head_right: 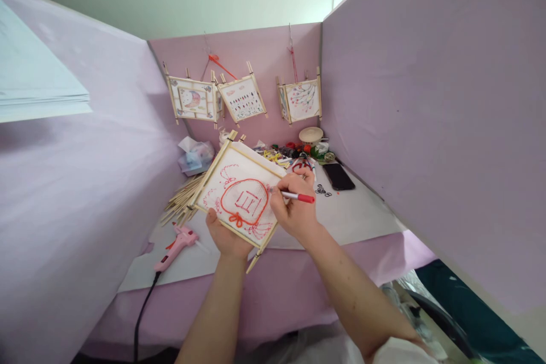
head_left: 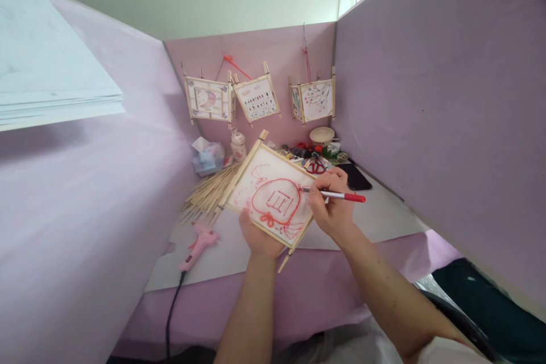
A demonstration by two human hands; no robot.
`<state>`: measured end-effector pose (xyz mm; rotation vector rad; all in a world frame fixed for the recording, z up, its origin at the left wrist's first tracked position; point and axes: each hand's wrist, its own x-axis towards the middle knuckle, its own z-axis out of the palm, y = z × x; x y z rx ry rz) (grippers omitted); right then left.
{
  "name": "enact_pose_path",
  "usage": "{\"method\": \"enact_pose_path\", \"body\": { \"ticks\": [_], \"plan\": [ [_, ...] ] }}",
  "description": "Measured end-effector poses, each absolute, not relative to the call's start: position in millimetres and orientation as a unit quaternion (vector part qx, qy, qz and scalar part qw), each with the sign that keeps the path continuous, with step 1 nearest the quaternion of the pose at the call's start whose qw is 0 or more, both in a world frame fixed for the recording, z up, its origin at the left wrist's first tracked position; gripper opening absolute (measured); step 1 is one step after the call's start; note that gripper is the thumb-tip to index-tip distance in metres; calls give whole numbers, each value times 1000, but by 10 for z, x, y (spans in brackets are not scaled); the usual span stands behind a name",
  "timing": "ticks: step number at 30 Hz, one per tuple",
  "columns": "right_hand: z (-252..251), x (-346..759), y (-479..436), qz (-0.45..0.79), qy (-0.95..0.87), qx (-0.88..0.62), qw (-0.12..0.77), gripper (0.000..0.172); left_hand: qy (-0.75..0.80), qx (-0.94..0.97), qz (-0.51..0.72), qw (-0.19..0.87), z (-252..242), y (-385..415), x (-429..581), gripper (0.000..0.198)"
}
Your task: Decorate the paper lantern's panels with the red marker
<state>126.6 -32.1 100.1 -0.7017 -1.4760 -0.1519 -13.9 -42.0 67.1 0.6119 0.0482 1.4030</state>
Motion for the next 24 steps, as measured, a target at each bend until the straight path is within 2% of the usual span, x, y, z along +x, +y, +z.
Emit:
{"method": "enact_pose_path", "body": {
  "ticks": [15, 24],
  "plan": [
    [990, 1280, -318, -79, -653, -323, 680, 14, 50, 287, 648, 704, 674, -425, -132, 64],
    [952, 1300, -373, -31, -634, -267, 725, 11, 62, 247, 661, 706, 667, -416, -150, 61]
  ]
}}
